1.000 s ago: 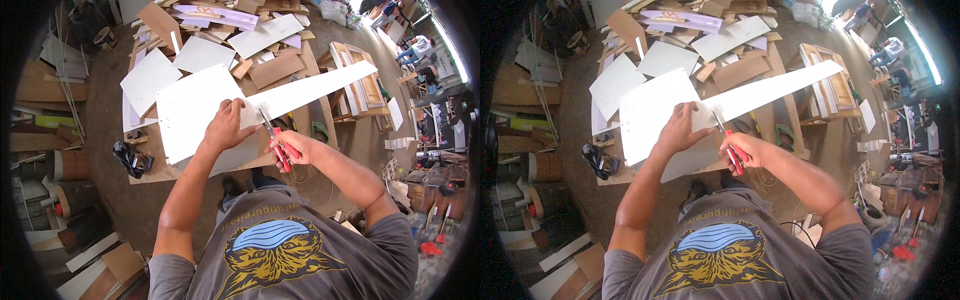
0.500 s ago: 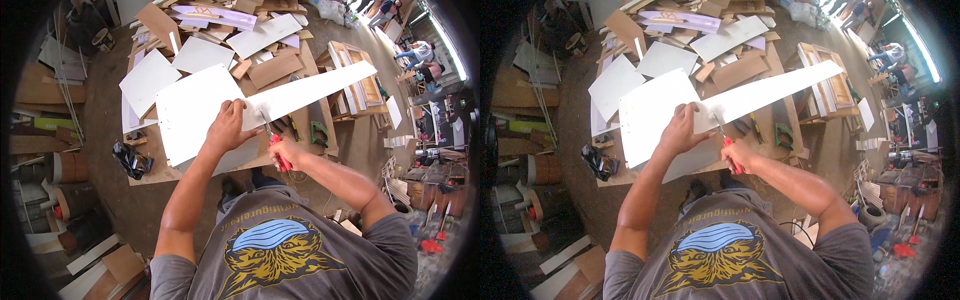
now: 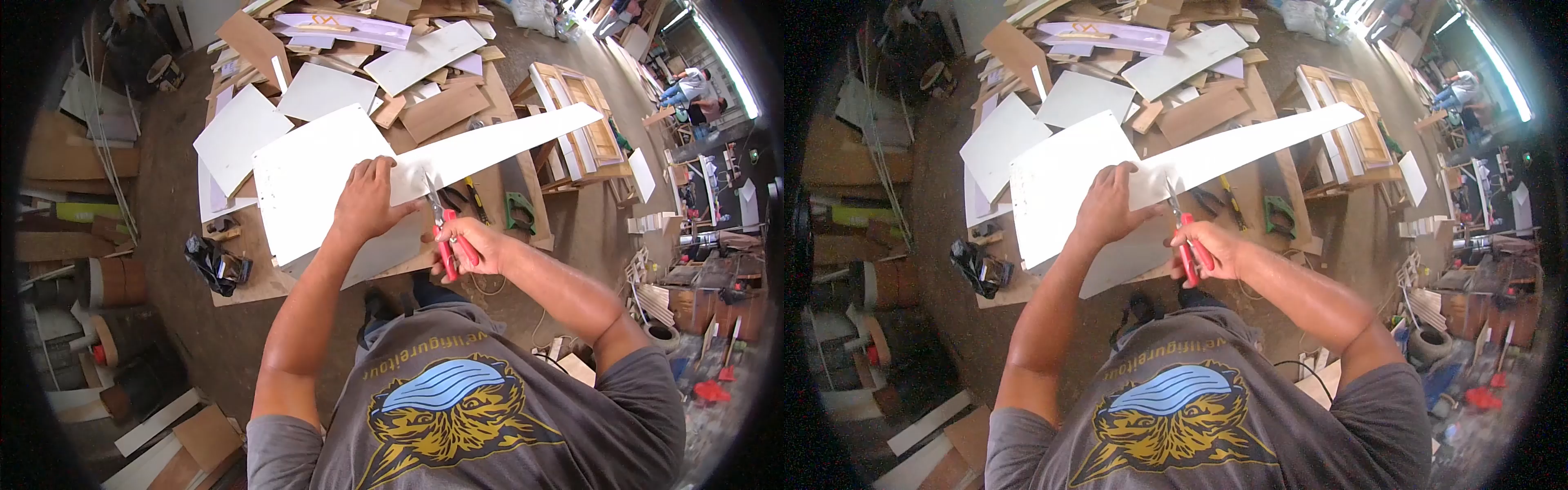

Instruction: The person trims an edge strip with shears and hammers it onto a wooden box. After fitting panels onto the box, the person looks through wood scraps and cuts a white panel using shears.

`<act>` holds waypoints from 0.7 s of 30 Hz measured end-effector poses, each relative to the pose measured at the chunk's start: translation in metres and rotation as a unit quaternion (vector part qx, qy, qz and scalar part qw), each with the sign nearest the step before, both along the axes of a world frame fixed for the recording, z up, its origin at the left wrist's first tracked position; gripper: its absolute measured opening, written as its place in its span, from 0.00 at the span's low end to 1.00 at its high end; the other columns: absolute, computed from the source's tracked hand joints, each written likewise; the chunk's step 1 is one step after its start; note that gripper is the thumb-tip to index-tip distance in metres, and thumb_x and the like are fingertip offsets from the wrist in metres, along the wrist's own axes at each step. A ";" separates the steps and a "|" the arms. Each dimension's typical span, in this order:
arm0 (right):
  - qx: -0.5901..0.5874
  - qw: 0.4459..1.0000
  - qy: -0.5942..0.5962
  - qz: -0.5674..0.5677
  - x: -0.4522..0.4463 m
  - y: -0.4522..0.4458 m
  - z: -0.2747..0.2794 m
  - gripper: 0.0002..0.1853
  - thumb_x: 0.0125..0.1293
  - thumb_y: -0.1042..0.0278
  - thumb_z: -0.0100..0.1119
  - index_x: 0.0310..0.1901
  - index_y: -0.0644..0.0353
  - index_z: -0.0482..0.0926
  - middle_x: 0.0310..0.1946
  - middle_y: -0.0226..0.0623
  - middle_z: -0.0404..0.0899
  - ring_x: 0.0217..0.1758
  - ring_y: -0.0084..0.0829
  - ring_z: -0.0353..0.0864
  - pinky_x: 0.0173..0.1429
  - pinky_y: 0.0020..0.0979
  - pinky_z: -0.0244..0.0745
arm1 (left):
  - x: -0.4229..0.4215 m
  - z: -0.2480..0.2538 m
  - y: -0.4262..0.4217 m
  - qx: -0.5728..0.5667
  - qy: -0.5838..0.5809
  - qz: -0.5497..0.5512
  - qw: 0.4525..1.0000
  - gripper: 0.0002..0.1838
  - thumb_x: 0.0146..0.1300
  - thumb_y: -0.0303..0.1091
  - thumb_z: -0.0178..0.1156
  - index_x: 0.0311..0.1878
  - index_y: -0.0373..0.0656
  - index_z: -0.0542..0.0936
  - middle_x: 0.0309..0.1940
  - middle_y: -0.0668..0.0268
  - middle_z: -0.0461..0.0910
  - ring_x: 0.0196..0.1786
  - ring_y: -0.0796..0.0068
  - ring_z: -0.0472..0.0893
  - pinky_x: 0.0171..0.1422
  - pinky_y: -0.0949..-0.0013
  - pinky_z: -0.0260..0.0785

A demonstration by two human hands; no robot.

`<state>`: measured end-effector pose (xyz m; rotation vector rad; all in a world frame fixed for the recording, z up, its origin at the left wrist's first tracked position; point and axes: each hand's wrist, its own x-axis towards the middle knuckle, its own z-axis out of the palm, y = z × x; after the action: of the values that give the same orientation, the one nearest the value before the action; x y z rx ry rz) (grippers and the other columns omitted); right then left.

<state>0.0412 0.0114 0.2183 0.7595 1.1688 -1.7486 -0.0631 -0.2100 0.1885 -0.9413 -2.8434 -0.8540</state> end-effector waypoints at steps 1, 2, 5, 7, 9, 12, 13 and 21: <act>-0.003 1.000 0.004 0.010 0.005 -0.001 0.002 0.17 0.65 0.56 0.65 0.51 0.53 0.77 0.40 0.40 0.87 0.40 0.36 0.89 0.47 0.47 0.84 | -0.002 0.002 0.000 -0.002 -0.016 0.005 1.000 0.45 0.57 0.60 0.78 0.64 0.36 0.71 0.59 0.47 0.79 0.69 0.44 0.74 0.72 0.48 0.70; -0.005 1.000 0.008 0.018 0.011 -0.002 0.008 0.17 0.65 0.56 0.65 0.51 0.54 0.77 0.42 0.40 0.86 0.41 0.36 0.89 0.47 0.45 0.84 | -0.005 0.004 0.001 -0.005 -0.033 0.008 0.999 0.45 0.57 0.61 0.77 0.64 0.36 0.71 0.59 0.48 0.79 0.68 0.45 0.74 0.73 0.49 0.70; 0.023 0.999 0.041 0.026 0.032 0.003 0.004 0.23 0.67 0.59 0.63 0.61 0.56 0.74 0.46 0.41 0.86 0.47 0.34 0.88 0.48 0.40 0.82 | -0.012 0.009 0.002 -0.006 -0.046 0.008 0.999 0.45 0.57 0.62 0.77 0.64 0.37 0.71 0.58 0.50 0.80 0.65 0.44 0.75 0.72 0.49 0.70; 0.039 0.995 0.079 0.041 0.046 0.011 0.001 0.31 0.67 0.61 0.60 0.72 0.57 0.67 0.51 0.44 0.85 0.54 0.35 0.87 0.52 0.46 0.81 | -0.012 0.009 0.002 0.001 -0.044 0.000 0.999 0.45 0.56 0.62 0.78 0.64 0.37 0.71 0.57 0.50 0.81 0.64 0.43 0.76 0.70 0.48 0.71; 0.056 0.989 0.138 -0.017 0.058 0.011 0.000 0.28 0.67 0.67 0.61 0.68 0.61 0.72 0.43 0.42 0.85 0.45 0.32 0.87 0.46 0.39 0.80 | -0.010 0.015 0.004 0.013 -0.072 0.003 0.997 0.44 0.56 0.61 0.78 0.64 0.38 0.73 0.56 0.49 0.82 0.63 0.42 0.77 0.69 0.47 0.72; 0.093 0.954 0.260 -0.116 0.073 0.010 -0.005 0.20 0.68 0.70 0.64 0.60 0.64 0.78 0.35 0.39 0.84 0.36 0.30 0.86 0.39 0.34 0.78 | 0.000 0.036 0.007 0.024 -0.103 -0.016 0.994 0.41 0.56 0.60 0.79 0.64 0.41 0.77 0.56 0.48 0.84 0.63 0.41 0.77 0.68 0.47 0.72; 0.104 0.939 0.290 -0.152 0.072 0.010 -0.004 0.18 0.69 0.71 0.64 0.58 0.64 0.79 0.34 0.39 0.84 0.35 0.30 0.86 0.38 0.33 0.78 | 0.004 0.042 0.008 0.025 -0.112 -0.026 0.993 0.40 0.56 0.59 0.79 0.63 0.42 0.78 0.55 0.47 0.84 0.63 0.41 0.77 0.68 0.46 0.72; 0.181 0.830 0.366 -0.379 0.058 -0.002 0.026 0.09 0.74 0.66 0.66 0.48 0.62 0.81 0.35 0.38 0.85 0.34 0.31 0.86 0.37 0.34 0.81 | 0.065 0.068 0.013 0.091 -0.054 -0.062 0.992 0.35 0.54 0.49 0.83 0.61 0.42 0.83 0.59 0.50 0.83 0.67 0.45 0.75 0.72 0.48 0.70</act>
<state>0.0991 0.0095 0.2445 0.8712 1.9295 -2.6665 0.0022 -0.1971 0.2562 -1.0879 -2.7548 -1.1888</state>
